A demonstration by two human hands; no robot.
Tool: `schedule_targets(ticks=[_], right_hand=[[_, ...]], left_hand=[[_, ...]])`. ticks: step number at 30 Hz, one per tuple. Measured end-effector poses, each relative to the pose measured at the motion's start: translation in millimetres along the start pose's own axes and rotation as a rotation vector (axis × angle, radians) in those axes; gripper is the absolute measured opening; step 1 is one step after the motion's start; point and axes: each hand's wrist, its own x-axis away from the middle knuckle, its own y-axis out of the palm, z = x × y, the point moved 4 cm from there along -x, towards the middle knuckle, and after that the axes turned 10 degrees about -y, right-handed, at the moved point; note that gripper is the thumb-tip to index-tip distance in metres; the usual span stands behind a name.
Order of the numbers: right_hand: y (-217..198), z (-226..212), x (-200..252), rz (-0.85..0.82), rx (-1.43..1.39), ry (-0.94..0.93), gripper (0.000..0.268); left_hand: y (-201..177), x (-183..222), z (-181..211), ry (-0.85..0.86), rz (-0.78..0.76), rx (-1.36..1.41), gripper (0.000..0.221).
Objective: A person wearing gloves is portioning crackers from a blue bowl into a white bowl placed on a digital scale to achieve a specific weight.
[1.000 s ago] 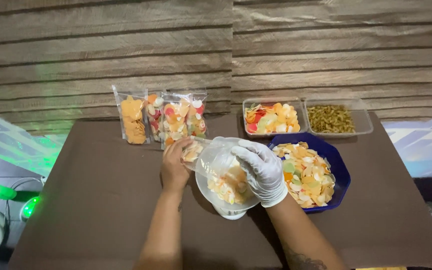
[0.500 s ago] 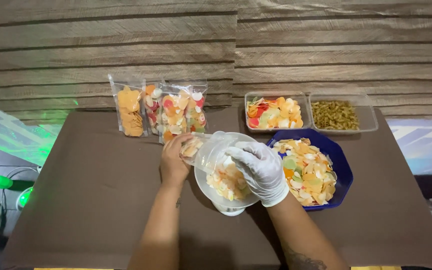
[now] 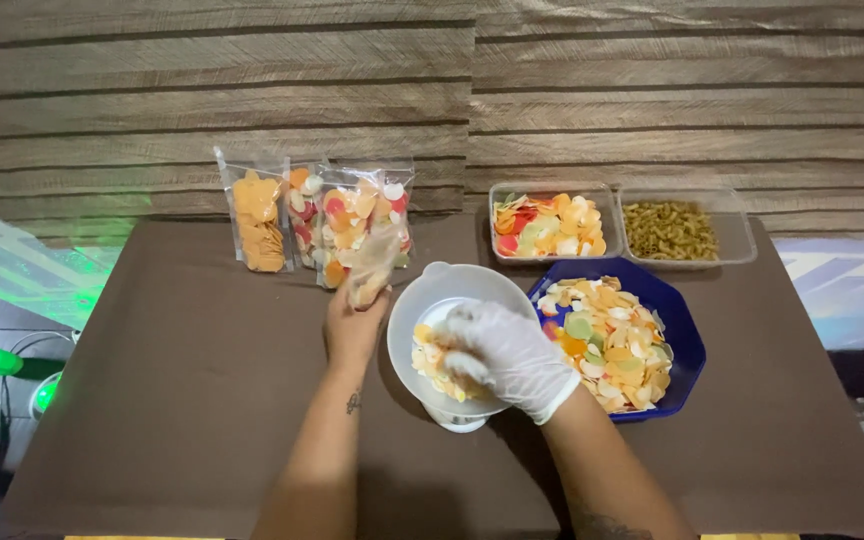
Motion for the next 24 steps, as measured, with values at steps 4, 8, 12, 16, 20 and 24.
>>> schedule_targets(ticks=[4, 8, 12, 16, 20, 24], right_hand=[[23, 6, 4, -0.371, -0.008, 0.053, 0.032], [36, 17, 7, -0.410, 0.153, 0.106, 0.022], [47, 26, 10, -0.360, 0.171, 0.084, 0.023], [49, 29, 11, -0.178, 0.094, 0.027, 0.021], [-9, 3, -1, 0.154, -0.055, -0.055, 0.016], [-30, -1, 7, 0.465, -0.022, -0.044, 0.020]], left_hand=[[2, 3, -2, -0.141, -0.006, 0.023, 0.048], [4, -5, -8, 0.090, -0.029, -0.116, 0.044], [-2, -1, 3, 0.154, -0.044, -0.093, 0.039], [-3, -7, 2, 0.278, -0.015, -0.138, 0.035], [-3, -11, -3, 0.425, 0.023, -0.095, 0.033], [-5, -15, -7, 0.532, 0.051, -0.104, 0.029]])
